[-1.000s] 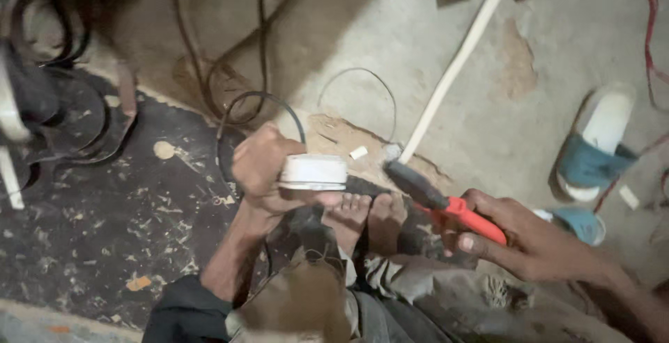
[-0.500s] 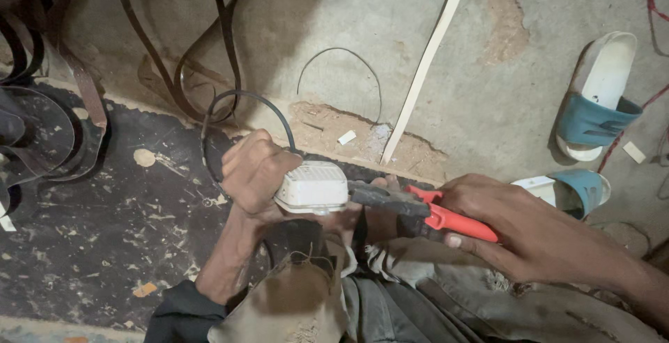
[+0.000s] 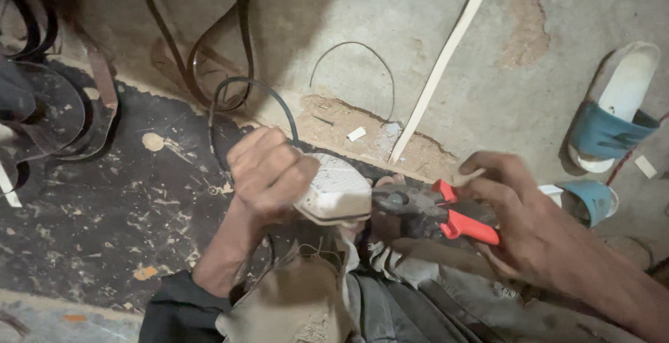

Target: The person sits on the floor and repeatedly strikes a white plastic electrical component with a pair of pliers. They rotate the component to hit different sides and edges, then set the pliers down and briefly handle a bag of materials.

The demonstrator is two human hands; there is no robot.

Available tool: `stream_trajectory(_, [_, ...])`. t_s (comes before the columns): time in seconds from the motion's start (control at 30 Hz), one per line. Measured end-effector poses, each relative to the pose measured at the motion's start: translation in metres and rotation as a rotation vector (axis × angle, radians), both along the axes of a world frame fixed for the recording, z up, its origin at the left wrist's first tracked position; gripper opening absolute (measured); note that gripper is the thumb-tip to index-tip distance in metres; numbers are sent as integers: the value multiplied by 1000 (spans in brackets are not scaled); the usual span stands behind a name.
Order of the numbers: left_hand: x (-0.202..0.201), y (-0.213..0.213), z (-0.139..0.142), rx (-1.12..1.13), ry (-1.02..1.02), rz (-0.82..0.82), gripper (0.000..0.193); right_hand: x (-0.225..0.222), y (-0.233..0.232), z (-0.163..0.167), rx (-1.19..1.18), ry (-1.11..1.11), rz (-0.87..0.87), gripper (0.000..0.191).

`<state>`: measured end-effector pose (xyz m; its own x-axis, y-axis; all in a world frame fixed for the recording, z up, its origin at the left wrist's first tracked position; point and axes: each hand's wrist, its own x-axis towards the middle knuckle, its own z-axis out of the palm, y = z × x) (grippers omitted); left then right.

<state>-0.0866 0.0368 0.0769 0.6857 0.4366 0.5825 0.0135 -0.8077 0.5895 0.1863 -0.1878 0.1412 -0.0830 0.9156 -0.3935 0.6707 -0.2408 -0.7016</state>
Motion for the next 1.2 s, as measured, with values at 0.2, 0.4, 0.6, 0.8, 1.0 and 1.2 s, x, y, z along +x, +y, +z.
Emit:
stream_trajectory(0.2, [2,-15,-20,-52,-155,131,45,-2,0,-18,-345,-182,-62,57])
stream_trajectory(0.4, [-8,-13,-29,-364,-129,147,65,-1,4,-17,117,-21,-115,36])
stream_trajectory(0.6, [-2,-13,-29,-435,-92,106,62,-1,8,-11,-636,66,-142,34])
stream_trajectory(0.8, [-4,-11,-28,-246,-37,98,56,0,12,-3,-174,446,-45,28])
stream_trajectory(1.0, [-6,-4,-15,-225,18,64,47,1,17,4,-191,353,55,29])
stream_trajectory(1.2, [-2,2,-4,-152,-3,9,54,3,19,8,-60,213,75,30])
